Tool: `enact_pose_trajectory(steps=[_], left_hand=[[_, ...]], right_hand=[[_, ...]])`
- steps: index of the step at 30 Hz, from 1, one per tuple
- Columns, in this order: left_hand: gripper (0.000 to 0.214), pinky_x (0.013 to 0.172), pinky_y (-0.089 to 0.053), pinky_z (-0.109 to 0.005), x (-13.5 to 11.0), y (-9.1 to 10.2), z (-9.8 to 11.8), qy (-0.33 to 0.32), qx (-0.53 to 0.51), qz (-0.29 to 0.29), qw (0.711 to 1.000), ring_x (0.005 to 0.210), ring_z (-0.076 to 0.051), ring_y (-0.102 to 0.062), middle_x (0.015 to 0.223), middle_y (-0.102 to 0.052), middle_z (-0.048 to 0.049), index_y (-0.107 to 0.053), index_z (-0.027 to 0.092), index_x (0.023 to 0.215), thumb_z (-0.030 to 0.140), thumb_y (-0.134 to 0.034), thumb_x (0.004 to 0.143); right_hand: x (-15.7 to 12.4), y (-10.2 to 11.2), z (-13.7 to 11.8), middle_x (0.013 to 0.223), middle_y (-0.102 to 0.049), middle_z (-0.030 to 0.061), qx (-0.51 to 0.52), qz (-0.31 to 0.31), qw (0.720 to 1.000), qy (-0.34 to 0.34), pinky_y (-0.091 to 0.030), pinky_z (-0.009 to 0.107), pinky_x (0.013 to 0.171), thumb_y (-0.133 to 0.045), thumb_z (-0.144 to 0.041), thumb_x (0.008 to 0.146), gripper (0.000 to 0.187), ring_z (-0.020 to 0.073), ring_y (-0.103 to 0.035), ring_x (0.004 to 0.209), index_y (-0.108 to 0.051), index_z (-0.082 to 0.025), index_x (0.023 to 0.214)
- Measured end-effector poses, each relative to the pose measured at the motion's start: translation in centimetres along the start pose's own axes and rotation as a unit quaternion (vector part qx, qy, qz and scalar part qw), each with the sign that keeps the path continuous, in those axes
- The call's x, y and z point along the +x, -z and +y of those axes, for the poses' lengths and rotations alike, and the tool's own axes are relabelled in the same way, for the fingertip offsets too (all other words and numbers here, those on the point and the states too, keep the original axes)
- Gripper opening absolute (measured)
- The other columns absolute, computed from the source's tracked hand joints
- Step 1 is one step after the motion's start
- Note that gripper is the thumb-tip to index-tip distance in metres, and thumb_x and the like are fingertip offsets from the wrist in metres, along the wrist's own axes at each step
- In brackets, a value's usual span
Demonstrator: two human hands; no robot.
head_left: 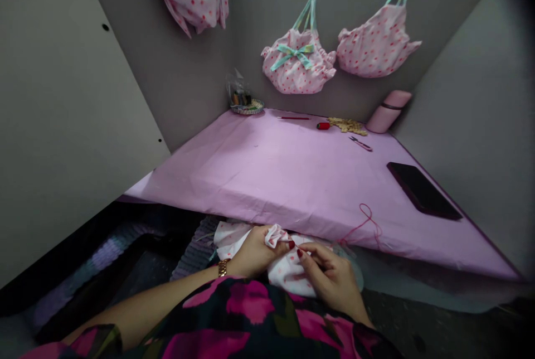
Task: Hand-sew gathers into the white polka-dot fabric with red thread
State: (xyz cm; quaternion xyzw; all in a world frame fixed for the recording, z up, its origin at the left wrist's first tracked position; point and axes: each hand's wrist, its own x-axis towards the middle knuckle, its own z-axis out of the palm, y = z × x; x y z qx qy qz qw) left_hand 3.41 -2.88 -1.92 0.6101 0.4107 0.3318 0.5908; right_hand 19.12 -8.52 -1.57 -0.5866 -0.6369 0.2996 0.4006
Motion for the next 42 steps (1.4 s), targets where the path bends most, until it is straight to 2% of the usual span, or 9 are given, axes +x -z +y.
enact_pose_trajectory(steps=[6,20,27,32,37,42], left_hand=[[0.023,0.051,-0.029,-0.02,0.4,0.1,-0.7,0.008,-0.03,-0.018,0.999,0.054,-0.007,-0.033,0.06,-0.039,0.0057,-0.044,0.016,0.064,0.033,-0.059,0.07],[0.027,0.055,-0.031,-0.022,0.3,0.2,-0.3,0.069,-0.134,-0.071,0.986,0.056,-0.008,-0.034,0.061,-0.039,0.0058,-0.044,0.016,0.065,0.036,-0.062,0.067],[0.025,0.053,-0.03,-0.021,0.1,0.2,-0.1,0.072,-0.163,-0.071,0.981,0.054,-0.007,-0.034,0.059,-0.039,0.0063,-0.046,0.015,0.065,0.033,-0.064,0.067],[0.027,0.053,-0.029,-0.02,0.1,0.2,0.2,0.073,-0.156,-0.076,0.982,0.054,-0.007,-0.034,0.057,-0.039,0.0073,-0.046,0.015,0.063,0.034,-0.064,0.067],[0.028,0.052,-0.027,-0.02,0.3,0.3,0.1,0.065,-0.126,-0.076,0.987,0.053,-0.006,-0.032,0.057,-0.038,0.0079,-0.044,0.015,0.062,0.035,-0.064,0.067],[0.029,0.051,-0.026,-0.021,0.4,0.3,-0.4,0.063,-0.117,-0.081,0.988,0.054,-0.007,-0.03,0.058,-0.035,0.0071,-0.042,0.016,0.062,0.036,-0.062,0.068]], right_hand=[[0.0,0.1,0.5,0.059,-0.061,0.0022,0.055,-0.045,0.996,-0.049,-0.04,0.021,0.044,-0.049,-0.038,0.082,0.029,0.014,-0.053,0.05,-0.063,-0.014,0.089],[0.0,-0.6,2.0,0.067,-0.062,0.0023,0.237,-0.065,0.959,-0.138,-0.047,0.025,0.051,-0.06,-0.04,0.076,0.026,0.0159,-0.059,0.058,-0.061,-0.016,0.087],[0.2,-0.8,2.4,0.072,-0.063,0.0038,0.276,-0.068,0.947,-0.149,-0.048,0.025,0.053,-0.062,-0.04,0.074,0.025,0.0153,-0.058,0.058,-0.061,-0.016,0.083],[0.3,-1.1,2.7,0.068,-0.061,0.0004,0.303,-0.066,0.94,-0.143,-0.046,0.023,0.053,-0.063,-0.038,0.074,0.021,0.0128,-0.056,0.057,-0.062,-0.018,0.081],[0.2,-1.2,2.8,0.069,-0.058,-0.0001,0.303,-0.072,0.94,-0.138,-0.045,0.022,0.053,-0.061,-0.038,0.075,0.021,0.0122,-0.054,0.058,-0.06,-0.018,0.081],[0.2,-1.2,2.2,0.061,-0.049,-0.0038,0.275,-0.088,0.95,-0.123,-0.041,0.019,0.047,-0.054,-0.041,0.08,0.022,0.0091,-0.046,0.05,-0.051,-0.02,0.083]])
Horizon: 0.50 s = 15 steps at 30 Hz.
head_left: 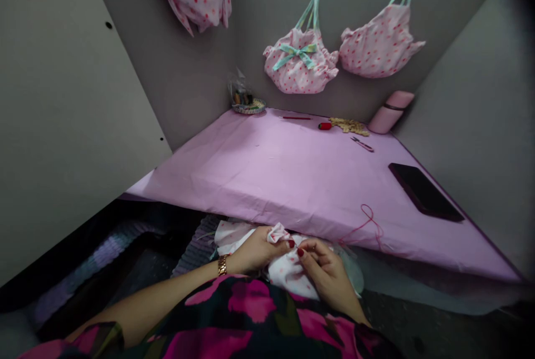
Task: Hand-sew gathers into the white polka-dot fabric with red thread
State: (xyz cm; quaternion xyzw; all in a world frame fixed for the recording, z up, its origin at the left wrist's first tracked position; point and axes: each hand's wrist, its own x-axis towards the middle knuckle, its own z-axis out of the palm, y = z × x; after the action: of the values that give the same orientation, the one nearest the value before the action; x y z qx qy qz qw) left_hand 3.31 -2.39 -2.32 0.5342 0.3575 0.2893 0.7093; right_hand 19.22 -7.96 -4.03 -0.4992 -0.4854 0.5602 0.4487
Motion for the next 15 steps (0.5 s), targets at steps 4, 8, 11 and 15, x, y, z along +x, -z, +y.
enact_pose_trajectory(steps=[4,8,11,15], left_hand=[[0.028,0.052,-0.026,-0.021,0.0,0.0,-0.16,-0.001,0.003,0.002,1.0,0.053,-0.007,-0.03,0.058,-0.035,0.0067,-0.043,0.017,0.062,0.037,-0.061,0.068],[0.029,0.052,-0.026,-0.021,-0.1,-0.05,-0.13,-0.005,0.013,0.004,1.0,0.053,-0.007,-0.029,0.058,-0.034,0.0063,-0.041,0.017,0.062,0.037,-0.061,0.069],[0.028,0.052,-0.028,-0.021,-0.17,-0.05,-0.1,-0.003,-0.005,0.003,1.0,0.055,-0.007,-0.03,0.06,-0.035,0.0056,-0.042,0.016,0.063,0.037,-0.061,0.069],[0.028,0.053,-0.029,-0.022,-0.22,-0.05,-0.07,-0.003,-0.017,0.007,1.0,0.056,-0.007,-0.032,0.06,-0.037,0.005,-0.044,0.015,0.066,0.036,-0.062,0.068]], right_hand=[[-0.11,-0.26,-0.35,0.06,-0.041,-0.006,-0.037,-0.02,0.999,0.025,-0.037,0.017,0.046,-0.046,-0.041,0.085,0.02,0.0083,-0.039,0.048,-0.045,-0.022,0.092],[-0.21,-0.37,-0.75,0.057,-0.036,-0.0062,-0.072,-0.015,0.997,0.033,-0.034,0.017,0.043,-0.045,-0.042,0.085,0.022,0.0084,-0.035,0.045,-0.047,-0.021,0.087],[-0.34,-0.31,-1.01,0.06,-0.042,-0.004,-0.088,-0.008,0.996,0.031,-0.038,0.02,0.048,-0.046,-0.042,0.084,0.023,0.0102,-0.042,0.05,-0.049,-0.02,0.088],[-0.45,-0.09,-0.86,0.063,-0.051,-0.001,-0.067,-0.004,0.998,0.002,-0.04,0.021,0.049,-0.049,-0.046,0.081,0.028,0.013,-0.05,0.053,-0.05,-0.02,0.091]])
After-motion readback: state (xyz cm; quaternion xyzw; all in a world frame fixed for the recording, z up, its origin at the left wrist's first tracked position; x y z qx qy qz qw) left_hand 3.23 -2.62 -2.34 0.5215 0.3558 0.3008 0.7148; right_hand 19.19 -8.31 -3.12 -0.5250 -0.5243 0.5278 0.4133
